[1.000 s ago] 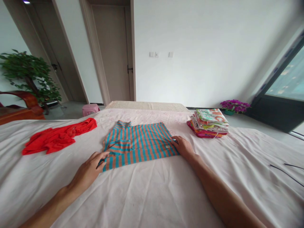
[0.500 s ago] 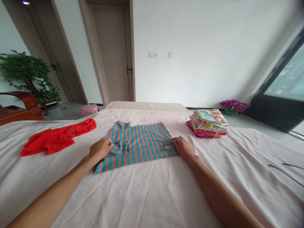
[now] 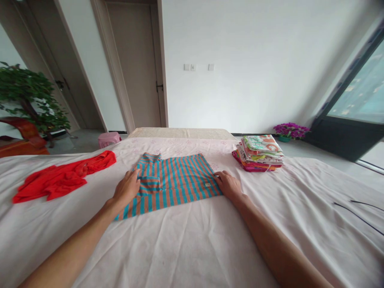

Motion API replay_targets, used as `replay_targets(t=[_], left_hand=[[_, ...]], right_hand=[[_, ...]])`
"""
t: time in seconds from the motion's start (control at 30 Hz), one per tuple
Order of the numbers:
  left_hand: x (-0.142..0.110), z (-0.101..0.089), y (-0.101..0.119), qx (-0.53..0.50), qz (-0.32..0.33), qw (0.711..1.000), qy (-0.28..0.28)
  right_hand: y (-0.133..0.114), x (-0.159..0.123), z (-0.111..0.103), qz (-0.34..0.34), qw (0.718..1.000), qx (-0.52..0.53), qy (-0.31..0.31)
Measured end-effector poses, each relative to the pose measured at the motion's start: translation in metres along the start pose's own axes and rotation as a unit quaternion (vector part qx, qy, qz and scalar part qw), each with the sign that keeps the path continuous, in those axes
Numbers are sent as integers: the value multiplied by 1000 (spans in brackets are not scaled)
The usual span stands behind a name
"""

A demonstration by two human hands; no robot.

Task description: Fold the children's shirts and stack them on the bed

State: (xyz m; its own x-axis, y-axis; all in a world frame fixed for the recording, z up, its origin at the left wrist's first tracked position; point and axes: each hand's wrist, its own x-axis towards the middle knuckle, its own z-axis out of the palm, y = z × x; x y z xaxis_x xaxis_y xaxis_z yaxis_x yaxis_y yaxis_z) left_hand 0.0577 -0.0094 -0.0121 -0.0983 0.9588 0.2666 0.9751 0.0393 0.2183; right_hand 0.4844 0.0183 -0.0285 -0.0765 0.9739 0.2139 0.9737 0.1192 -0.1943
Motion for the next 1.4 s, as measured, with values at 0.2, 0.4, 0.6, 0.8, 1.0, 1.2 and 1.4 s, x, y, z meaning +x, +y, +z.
replay_targets(t=[0.2,0.4,0.6,0.8,1.0,1.2,1.4], left_hand=[[-36,10,33,-77,117,990,-8],[-50,41,42,-58,151,987,-3],[-51,45,26,-11,186,983,0],[-51,42,5,17,188,982,0],[-43,22,-9,-236,137,960,-69],[-26,-12,-48,-430,-74,899,36],[-26,-29,-76,-319,-102,934,-128]], right_hand=[[-16,-3,-14,-56,996,-41,62],[-77,-36,1,-307,949,69,13],[-75,-45,32,-365,930,48,-10],[-15,-13,21,-189,978,-50,-69],[9,-4,22,-105,988,-85,-77],[11,-2,28,-108,988,-88,-64],[11,-2,28,-100,990,-83,-52]])
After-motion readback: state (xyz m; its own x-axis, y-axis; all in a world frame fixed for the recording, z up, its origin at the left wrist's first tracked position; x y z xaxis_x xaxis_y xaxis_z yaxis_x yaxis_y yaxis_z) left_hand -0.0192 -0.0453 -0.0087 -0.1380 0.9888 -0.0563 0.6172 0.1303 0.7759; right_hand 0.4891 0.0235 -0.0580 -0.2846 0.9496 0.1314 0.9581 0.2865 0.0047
